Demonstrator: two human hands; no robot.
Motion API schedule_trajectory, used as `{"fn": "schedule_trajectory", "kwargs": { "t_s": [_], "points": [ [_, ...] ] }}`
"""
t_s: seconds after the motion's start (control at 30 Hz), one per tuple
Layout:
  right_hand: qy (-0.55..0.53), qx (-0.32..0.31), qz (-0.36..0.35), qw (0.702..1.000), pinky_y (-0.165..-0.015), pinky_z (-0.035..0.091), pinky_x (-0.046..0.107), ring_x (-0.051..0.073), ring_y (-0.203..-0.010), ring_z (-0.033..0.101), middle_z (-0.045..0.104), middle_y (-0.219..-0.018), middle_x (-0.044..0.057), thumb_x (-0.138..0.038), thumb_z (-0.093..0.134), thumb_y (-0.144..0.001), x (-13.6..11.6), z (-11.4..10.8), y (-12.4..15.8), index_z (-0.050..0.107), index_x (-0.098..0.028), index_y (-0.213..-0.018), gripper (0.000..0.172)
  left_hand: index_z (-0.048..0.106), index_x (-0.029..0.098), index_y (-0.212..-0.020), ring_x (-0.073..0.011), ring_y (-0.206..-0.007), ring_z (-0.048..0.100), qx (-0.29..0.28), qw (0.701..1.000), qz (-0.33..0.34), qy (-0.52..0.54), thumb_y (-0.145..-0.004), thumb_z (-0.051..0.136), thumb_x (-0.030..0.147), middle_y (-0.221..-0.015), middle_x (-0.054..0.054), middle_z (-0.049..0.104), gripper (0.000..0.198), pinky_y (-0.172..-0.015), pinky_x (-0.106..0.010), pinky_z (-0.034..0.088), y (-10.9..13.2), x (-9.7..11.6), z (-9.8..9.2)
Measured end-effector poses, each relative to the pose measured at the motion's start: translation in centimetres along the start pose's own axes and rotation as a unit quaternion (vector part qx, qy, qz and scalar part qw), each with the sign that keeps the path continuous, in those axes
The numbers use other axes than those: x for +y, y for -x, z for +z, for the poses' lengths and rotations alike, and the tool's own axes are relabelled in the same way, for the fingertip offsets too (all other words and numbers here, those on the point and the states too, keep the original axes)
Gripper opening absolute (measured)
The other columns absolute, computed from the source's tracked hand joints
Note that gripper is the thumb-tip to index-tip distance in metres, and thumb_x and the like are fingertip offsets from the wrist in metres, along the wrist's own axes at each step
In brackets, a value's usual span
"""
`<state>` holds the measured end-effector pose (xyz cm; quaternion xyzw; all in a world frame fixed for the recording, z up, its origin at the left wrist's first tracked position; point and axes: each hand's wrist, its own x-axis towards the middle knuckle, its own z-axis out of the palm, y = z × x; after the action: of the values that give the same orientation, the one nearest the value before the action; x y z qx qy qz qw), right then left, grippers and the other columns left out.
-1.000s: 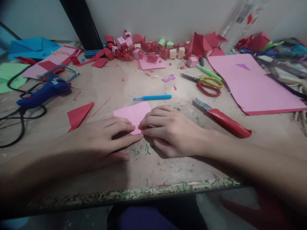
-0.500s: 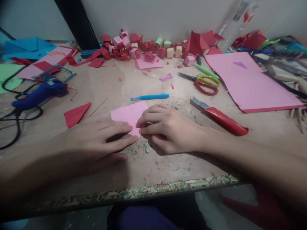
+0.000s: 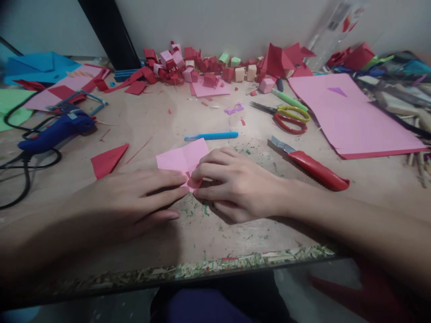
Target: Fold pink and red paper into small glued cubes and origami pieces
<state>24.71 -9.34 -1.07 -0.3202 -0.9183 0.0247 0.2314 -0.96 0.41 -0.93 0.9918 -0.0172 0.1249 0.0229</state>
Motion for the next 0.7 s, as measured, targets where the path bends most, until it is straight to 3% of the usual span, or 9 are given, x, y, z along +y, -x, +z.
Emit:
{"fn": "schedule_trajectory", "kwargs": {
  "t_s": [0.27,0.4,0.7],
  "points": [
    [-0.047,0.013,0.016,0.999,-0.098,0.052,0.047,0.026,-0.105,0.067,0.077,-0.111,0.011,-0.006,0.054,-0.089,0.11,-0.14,-0.21,0.073,-0.015,-0.102,0.025,0.064,0.016,-0.125,-0.0275,-0.111,0.068,-0.010,1.000,0.001,0.013,-0.105,0.052,0.034,-0.125,-0.014,0.070,0.029,-0.090,-0.037,0.054,-0.03,-0.16,-0.01],
    [-0.049,0.023,0.019,0.998,-0.100,0.053,0.046,0.025,-0.105,0.071,0.078,-0.111,0.012,-0.007,0.056,-0.093,0.19,-0.03,-0.28,0.073,-0.013,-0.101,0.020,0.062,0.017,-0.129,-0.0285,-0.109,0.067,-0.036,0.999,0.001,0.009,-0.104,0.051,0.032,-0.125,-0.013,0.069,0.031,-0.088,-0.039,0.054,-0.05,-0.16,-0.06],
    [-0.024,0.005,0.014,1.000,-0.106,0.050,0.046,0.024,-0.111,0.071,0.078,-0.115,0.012,-0.010,0.056,-0.097,0.24,-0.10,-0.02,0.072,-0.013,-0.109,0.021,0.061,0.017,-0.132,-0.0273,-0.108,0.065,-0.037,0.999,0.003,0.009,-0.104,0.052,0.033,-0.126,-0.014,0.068,0.033,-0.088,-0.038,0.053,-0.13,-0.37,0.30]
  ]
}}
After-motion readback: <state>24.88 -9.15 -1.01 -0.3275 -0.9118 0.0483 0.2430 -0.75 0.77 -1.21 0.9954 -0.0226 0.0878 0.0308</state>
